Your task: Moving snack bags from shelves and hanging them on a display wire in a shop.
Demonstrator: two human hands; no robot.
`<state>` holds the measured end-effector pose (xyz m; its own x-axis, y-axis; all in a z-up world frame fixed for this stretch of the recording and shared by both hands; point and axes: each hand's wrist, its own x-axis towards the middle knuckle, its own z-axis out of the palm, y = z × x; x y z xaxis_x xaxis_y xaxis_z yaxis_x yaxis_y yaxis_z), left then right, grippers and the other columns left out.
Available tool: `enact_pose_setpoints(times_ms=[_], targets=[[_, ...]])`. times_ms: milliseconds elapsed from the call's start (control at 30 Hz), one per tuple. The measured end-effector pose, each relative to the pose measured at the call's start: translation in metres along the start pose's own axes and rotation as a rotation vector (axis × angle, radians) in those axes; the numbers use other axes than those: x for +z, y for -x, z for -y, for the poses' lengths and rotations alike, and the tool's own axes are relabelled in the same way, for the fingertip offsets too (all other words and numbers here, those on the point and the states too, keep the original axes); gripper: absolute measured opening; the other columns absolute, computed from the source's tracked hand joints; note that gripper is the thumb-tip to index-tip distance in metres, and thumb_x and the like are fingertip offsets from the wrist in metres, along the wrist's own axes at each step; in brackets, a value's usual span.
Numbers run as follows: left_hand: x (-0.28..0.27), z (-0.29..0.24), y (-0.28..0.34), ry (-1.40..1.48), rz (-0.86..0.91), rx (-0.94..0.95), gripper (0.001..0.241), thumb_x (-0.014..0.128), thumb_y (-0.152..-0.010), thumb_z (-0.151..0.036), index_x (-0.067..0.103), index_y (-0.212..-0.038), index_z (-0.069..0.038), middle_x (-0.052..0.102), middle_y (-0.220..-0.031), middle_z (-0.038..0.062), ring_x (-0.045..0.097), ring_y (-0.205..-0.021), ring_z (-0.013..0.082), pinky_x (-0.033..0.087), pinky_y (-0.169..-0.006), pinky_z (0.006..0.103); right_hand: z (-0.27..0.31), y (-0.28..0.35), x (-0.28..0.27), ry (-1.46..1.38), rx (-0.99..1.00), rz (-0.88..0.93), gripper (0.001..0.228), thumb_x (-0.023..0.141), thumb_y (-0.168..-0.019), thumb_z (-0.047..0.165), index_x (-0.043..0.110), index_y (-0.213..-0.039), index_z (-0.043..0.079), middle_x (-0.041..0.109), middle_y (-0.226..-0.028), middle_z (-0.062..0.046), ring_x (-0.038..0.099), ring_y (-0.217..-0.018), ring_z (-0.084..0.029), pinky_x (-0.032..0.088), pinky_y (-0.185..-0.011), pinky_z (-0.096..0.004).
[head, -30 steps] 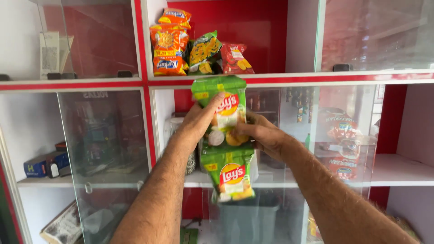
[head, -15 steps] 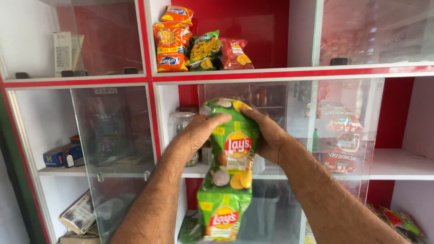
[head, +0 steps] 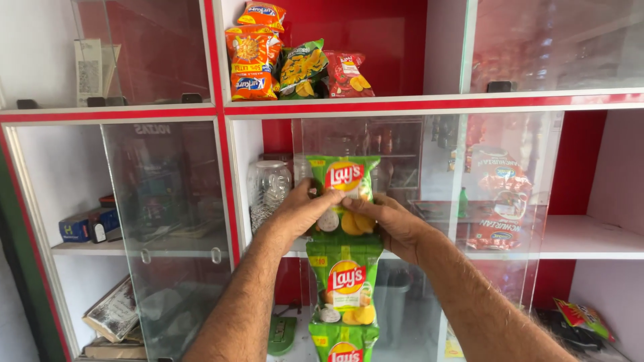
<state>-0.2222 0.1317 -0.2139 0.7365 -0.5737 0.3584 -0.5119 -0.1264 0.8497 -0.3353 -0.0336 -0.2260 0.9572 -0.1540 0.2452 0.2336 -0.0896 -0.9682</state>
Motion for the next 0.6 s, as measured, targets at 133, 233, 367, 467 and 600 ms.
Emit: enact_pose_setpoints(times_ms=[133,233,367,467,600], targets=[[0.016,0.014,-0.004,-0.010,0.018,-0.030,0.093,0.066,-0.074,-0.067,0.049,-0.147,-0.012,0.061,-0.141,0.019,0.061,-0.129,0.0322,0.053,-0.102,0.0520,-0.017,0.004,-0.012,0.070,0.058,-0.046,0.075,0.077,-0.077,0.051,0.057,-0.136,0.008,0.072,-0.123,-0.010,0.072,-0.111,-0.019,0.061,-0.093,-0.037],[0.025,0.014,-0.005,0.026,0.039,-0.002,0.083,0.061,-0.082,-0.068,0.053,-0.145,-0.014,0.063,-0.139,0.015,0.060,-0.127,0.0279,0.050,-0.102,0.0471,-0.022,0.011,-0.019,0.079,0.073,-0.046,0.076,0.078,-0.075,0.052,0.060,-0.134,0.008,0.074,-0.122,-0.009,0.072,-0.108,-0.018,0.061,-0.091,-0.037],[0.037,0.017,-0.005,0.001,0.051,0.069,0.070,0.058,-0.087,-0.063,0.065,-0.132,-0.010,0.074,-0.123,0.014,0.070,-0.111,0.0247,0.058,-0.090,0.0416,-0.024,0.026,-0.025,0.090,0.086,-0.043,0.078,0.078,-0.076,0.052,0.058,-0.136,0.007,0.075,-0.121,-0.009,0.073,-0.108,-0.017,0.061,-0.092,-0.035],[0.049,0.021,-0.016,-0.038,0.025,0.096,0.066,0.058,-0.088,-0.061,0.070,-0.125,-0.007,0.078,-0.111,0.013,0.075,-0.100,0.0245,0.061,-0.080,0.0398,-0.019,0.036,-0.033,0.090,0.092,-0.069,0.081,0.077,-0.076,0.052,0.054,-0.140,0.009,0.075,-0.123,-0.009,0.073,-0.109,-0.017,0.061,-0.093,-0.035],[0.076,0.026,-0.021,-0.090,-0.094,0.055,0.067,0.062,-0.087,-0.060,0.063,-0.129,-0.008,0.077,-0.108,0.014,0.077,-0.095,0.0263,0.061,-0.078,0.0373,-0.019,0.058,-0.047,0.098,0.134,-0.089,0.085,0.076,-0.077,0.049,0.046,-0.148,0.013,0.071,-0.128,-0.008,0.072,-0.109,-0.018,0.061,-0.093,-0.036]])
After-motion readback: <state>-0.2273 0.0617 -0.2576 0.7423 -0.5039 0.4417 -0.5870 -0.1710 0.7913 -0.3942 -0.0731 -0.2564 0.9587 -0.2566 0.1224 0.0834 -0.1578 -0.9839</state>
